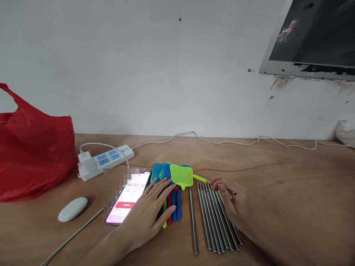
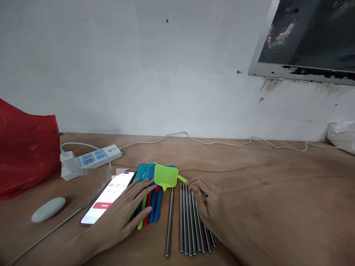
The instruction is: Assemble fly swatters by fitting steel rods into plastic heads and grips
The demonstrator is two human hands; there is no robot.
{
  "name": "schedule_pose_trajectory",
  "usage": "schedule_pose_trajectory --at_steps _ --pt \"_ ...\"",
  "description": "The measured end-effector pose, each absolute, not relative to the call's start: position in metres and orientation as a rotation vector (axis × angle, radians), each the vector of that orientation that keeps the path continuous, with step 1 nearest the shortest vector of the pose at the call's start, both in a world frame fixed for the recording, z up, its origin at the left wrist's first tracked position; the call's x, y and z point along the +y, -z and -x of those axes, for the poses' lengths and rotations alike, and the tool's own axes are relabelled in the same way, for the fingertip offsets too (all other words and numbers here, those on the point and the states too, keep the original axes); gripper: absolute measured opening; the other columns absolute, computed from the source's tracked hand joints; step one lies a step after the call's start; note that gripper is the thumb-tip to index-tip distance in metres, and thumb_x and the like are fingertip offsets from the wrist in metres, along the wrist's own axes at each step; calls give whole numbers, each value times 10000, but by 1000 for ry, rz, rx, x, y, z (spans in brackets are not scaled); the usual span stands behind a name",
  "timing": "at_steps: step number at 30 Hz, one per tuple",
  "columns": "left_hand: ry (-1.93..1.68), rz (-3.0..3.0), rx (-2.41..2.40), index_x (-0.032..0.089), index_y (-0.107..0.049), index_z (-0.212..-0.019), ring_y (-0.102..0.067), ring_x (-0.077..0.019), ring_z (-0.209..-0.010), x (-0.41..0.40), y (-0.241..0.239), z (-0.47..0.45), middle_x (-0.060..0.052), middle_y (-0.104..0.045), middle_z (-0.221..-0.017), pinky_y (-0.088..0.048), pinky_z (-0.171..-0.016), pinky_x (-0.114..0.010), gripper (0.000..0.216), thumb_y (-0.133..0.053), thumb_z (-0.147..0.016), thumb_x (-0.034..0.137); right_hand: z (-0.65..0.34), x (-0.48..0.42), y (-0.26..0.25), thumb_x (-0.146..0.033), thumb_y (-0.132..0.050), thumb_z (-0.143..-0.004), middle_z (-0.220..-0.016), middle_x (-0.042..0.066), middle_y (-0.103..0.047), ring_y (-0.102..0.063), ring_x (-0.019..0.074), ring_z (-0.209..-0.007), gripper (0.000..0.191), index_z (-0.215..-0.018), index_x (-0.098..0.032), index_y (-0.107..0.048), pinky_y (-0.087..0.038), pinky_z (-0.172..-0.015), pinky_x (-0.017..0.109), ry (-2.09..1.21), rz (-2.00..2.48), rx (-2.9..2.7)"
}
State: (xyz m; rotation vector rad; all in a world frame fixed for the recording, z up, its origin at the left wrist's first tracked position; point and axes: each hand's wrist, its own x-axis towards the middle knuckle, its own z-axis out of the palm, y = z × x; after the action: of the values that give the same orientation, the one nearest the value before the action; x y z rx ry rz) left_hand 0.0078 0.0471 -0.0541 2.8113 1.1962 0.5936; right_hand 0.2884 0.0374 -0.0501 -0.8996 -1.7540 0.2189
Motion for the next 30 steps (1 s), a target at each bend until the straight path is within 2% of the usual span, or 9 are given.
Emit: schedule_pose_trajectory --at_steps 8,15,22,30 --pt "-554 -2834 1183 237 -297 -1551 -351 -308 -1452 46 53 -8 -73 -385 -1583 -343 -1161 -585 570 -454 -1034 420 -292 38 58 -273 -405 -1045 -883 20 -691 -647 163 -850 307 -832 -238 -624 -468 -761 256 -326 957 -1595" --pt "-480 -2851 1151 264 -281 -1560 -344 -302 -1456 45 50 -12 -42 -414 -1566 -317 -1171 -585 583 -451 -1032 442 -291 35 62 -387 -400 -1051 -861 21 -677 -631 169 -864 410 -762 -233 -647 -470 -790 263 -489 909 -1415" --pt "-425 -2824 1196 213 -356 -1529 -358 -306 -1449 45 49 -15 -69 -440 -1550 -313 -1178 -577 571 -428 -1030 482 -286 32 55 -444 -408 -1042 -728 8 -642 -551 131 -618 484 -682 -215 -636 -449 -605 248 -765 808 -1298" --pt "-463 -2838 1191 217 -386 -1513 -384 -303 -1434 46 52 -14 -75 -467 -1533 -323 -1180 -557 558 -453 -1022 474 -289 36 52 -484 -472 -1008 -649 8 -616 -530 136 -592 495 -620 -209 -606 -421 -556 255 -718 851 -1172"
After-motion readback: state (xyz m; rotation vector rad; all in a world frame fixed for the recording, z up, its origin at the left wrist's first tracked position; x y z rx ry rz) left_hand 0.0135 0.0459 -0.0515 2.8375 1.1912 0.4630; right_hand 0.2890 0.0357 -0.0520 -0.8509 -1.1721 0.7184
